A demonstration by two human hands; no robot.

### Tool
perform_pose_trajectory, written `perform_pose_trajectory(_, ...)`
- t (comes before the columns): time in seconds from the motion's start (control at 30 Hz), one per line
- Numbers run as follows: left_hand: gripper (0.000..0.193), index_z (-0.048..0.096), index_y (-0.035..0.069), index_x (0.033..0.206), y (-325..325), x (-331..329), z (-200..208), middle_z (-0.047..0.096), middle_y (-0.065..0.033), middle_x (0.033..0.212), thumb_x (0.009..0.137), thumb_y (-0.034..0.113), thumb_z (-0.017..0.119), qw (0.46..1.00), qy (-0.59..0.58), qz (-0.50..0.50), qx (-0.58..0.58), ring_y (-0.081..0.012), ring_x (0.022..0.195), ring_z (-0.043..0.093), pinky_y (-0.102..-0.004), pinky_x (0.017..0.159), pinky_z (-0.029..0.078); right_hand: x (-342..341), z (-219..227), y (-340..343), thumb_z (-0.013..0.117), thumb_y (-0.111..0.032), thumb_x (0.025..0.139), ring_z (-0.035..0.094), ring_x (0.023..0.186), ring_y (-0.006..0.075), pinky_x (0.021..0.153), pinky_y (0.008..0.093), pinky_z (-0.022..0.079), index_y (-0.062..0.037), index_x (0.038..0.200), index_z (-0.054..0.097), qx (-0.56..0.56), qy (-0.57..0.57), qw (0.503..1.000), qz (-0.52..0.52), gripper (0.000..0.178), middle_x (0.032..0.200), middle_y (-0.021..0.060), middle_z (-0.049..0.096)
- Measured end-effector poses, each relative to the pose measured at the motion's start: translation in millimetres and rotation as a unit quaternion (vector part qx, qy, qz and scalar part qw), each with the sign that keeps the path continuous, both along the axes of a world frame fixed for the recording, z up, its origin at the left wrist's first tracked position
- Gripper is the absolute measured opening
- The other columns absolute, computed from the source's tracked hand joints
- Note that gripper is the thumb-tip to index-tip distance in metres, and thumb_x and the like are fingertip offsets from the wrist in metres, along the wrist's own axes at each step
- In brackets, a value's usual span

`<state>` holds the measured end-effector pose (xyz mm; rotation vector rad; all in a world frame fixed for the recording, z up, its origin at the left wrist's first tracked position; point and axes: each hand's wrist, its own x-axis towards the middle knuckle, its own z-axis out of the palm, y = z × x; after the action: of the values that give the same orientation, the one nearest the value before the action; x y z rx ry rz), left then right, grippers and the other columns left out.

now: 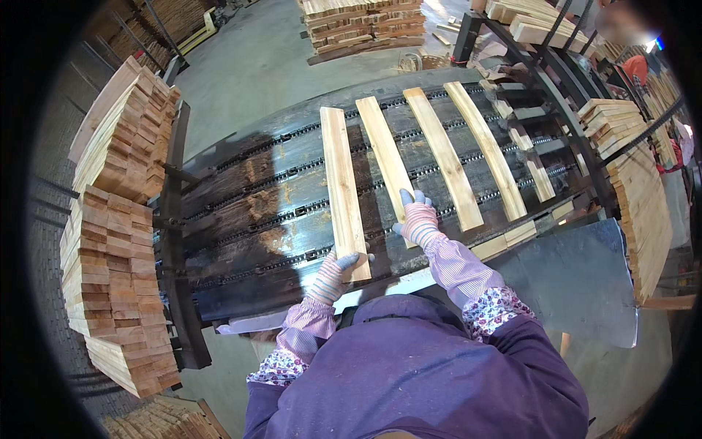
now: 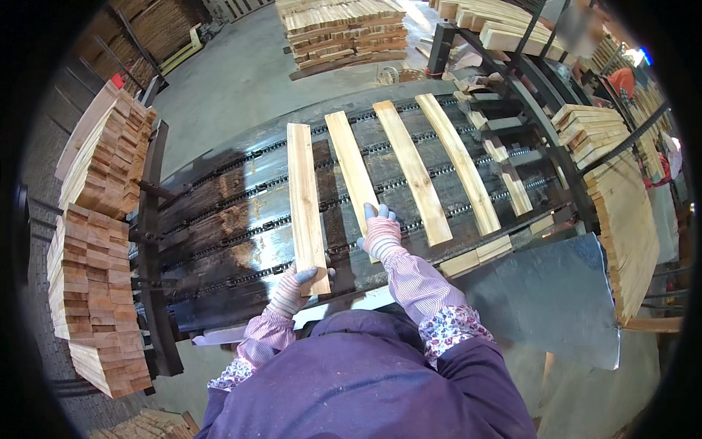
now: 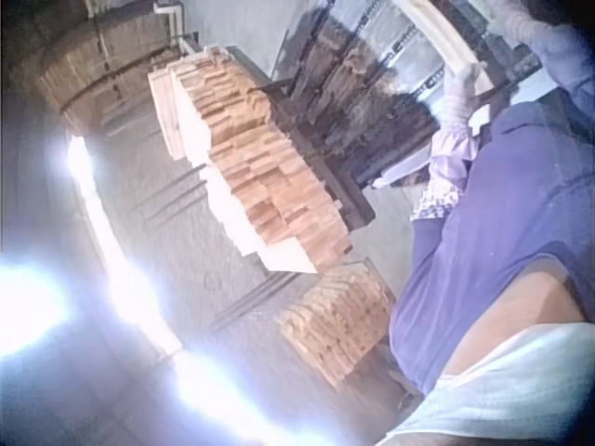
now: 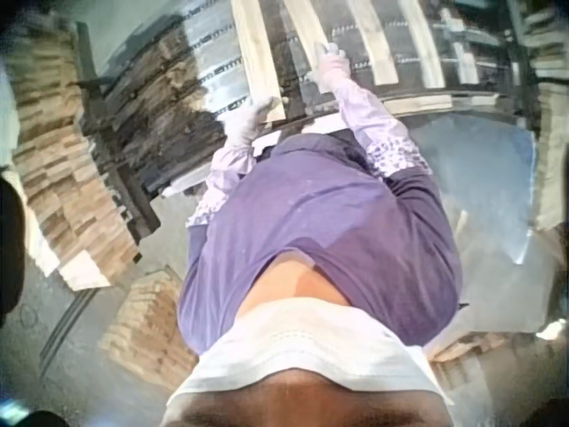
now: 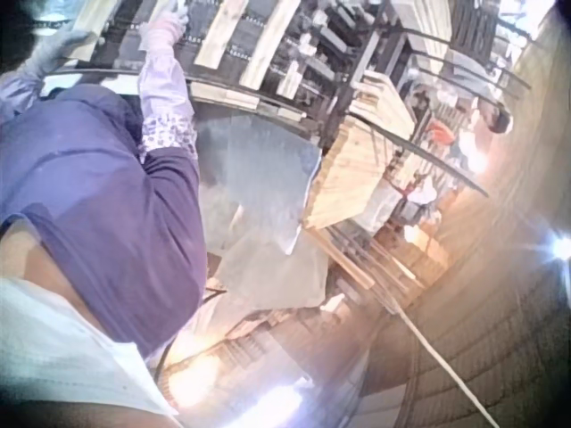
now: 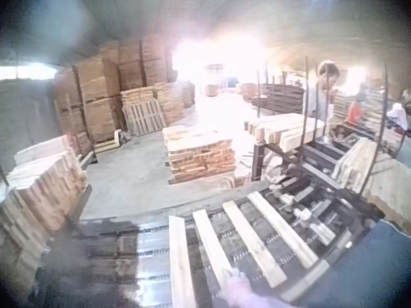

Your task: The person repeatedly picks up wooden planks from a conveyor belt and stacks them onto a nearby pile. The person handles the planks by hand, placing them one at a time or in small groups onto the growing stack.

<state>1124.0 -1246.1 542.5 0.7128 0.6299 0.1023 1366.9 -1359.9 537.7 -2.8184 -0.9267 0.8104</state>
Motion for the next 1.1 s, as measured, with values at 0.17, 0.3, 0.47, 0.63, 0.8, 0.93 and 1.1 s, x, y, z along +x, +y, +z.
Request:
perform_pose_trajectory(0.17, 0.065, 0.04, 0.003, 0.148, -17.4, 17.5, 4.3, 0.066, -0.0158, 0.12, 0.095, 0.014, 0.074, 0.999, -0.001, 0.027, 0.035, -0.0346, 0.111, 0.071, -0.0446, 0.085, 0.065, 26.6, -22.5, -13.9, 0.062, -0.002, 0.076, 0.069, 0.107, 0.0279, 0.1, 0.0414, 0.055, 0.0007, 0.14, 0.059, 0.419, 0.469, 0.748, -0.214, 0.064, 0.116, 0.0176, 0.072)
perform_pose_trajectory(0.3, 0.079, 0.027, 0.009, 0.159, -31.8, 24.1, 6.6, 0.062, -0.0158, 0.125, 0.096, 0.014, 0.073, 0.996, -0.005, 0.063, 0.056, -0.0323, 0.109, 0.07, -0.0432, 0.082, 0.065, 36.5, -22.1, -33.0, 0.055, 0.004, 0.068, 0.071, 0.11, 0.0246, 0.103, 0.0414, 0.059, 0.0064, 0.14, 0.057, 0.419, 0.602, 0.653, -0.19, 0.072, 0.122, 0.0142, 0.071)
perform_pose_trajectory(0.47, 0.088, 0.02, 0.013, 0.167, -58.4, 43.2, 11.9, 0.057, -0.0132, 0.139, 0.097, 0.021, 0.074, 0.978, 0.023, 0.109, 0.176, -0.0232, 0.12, 0.061, -0.0365, 0.09, 0.057, 5.4, 0.1, -38.7, 0.054, 0.002, 0.077, 0.068, 0.109, 0.0214, 0.097, 0.0353, 0.056, 0.0053, 0.14, 0.058, 0.457, 0.539, 0.688, -0.165, 0.064, 0.123, 0.0134, 0.071)
perform_pose_trajectory(0.63, 0.09, 0.031, 0.013, 0.16, -75.7, 69.7, 8.4, 0.06, -0.0118, 0.125, 0.087, 0.018, 0.081, 0.98, 0.033, 0.058, 0.186, -0.0228, 0.108, 0.061, -0.0358, 0.087, 0.055, -7.5, 12.6, -44.1, 0.064, -0.033, 0.104, 0.068, 0.108, 0.0224, 0.093, 0.0332, 0.055, -0.005, 0.141, 0.064, 0.359, 0.548, 0.747, -0.113, 0.047, 0.119, 0.0118, 0.073)
perform_pose_trajectory(0.8, 0.067, 0.043, 0.004, 0.142, -73.9, 56.0, 14.9, 0.066, -0.016, 0.107, 0.084, 0.011, 0.077, 0.997, 0.024, 0.061, 0.028, -0.0302, 0.093, 0.072, -0.0448, 0.079, 0.066, 43.8, 24.1, -51.9, 0.082, -0.043, 0.084, 0.044, 0.144, 0.038, 0.115, 0.0507, 0.043, -0.0169, 0.155, 0.044, 0.067, -0.09, 0.994, -0.001, 0.085, 0.159, 0.0183, 0.041)
perform_pose_trajectory(0.93, 0.067, 0.043, 0.004, 0.141, -85.0, 65.2, 35.2, 0.067, -0.016, 0.104, 0.084, 0.011, 0.078, 0.995, 0.006, 0.088, 0.054, -0.0309, 0.089, 0.073, -0.0455, 0.079, 0.066, 76.8, 14.4, -71.8, 0.082, -0.026, 0.082, 0.051, 0.138, 0.0352, 0.11, 0.0452, 0.047, -0.0138, 0.154, 0.045, 0.094, -0.013, 0.994, -0.056, 0.082, 0.151, 0.0155, 0.049)
perform_pose_trajectory(1.1, 0.066, 0.044, 0.003, 0.139, -80.0, 78.5, 35.6, 0.069, -0.0187, 0.106, 0.083, 0.014, 0.079, 0.996, -0.005, 0.075, 0.037, -0.0327, 0.09, 0.074, -0.0458, 0.078, 0.066, 98.9, -10.7, -77.5, 0.063, -0.013, 0.088, 0.072, 0.106, 0.0277, 0.096, 0.0435, 0.059, -0.002, 0.142, 0.059, 0.491, 0.612, 0.541, -0.303, 0.055, 0.119, 0.0138, 0.072)
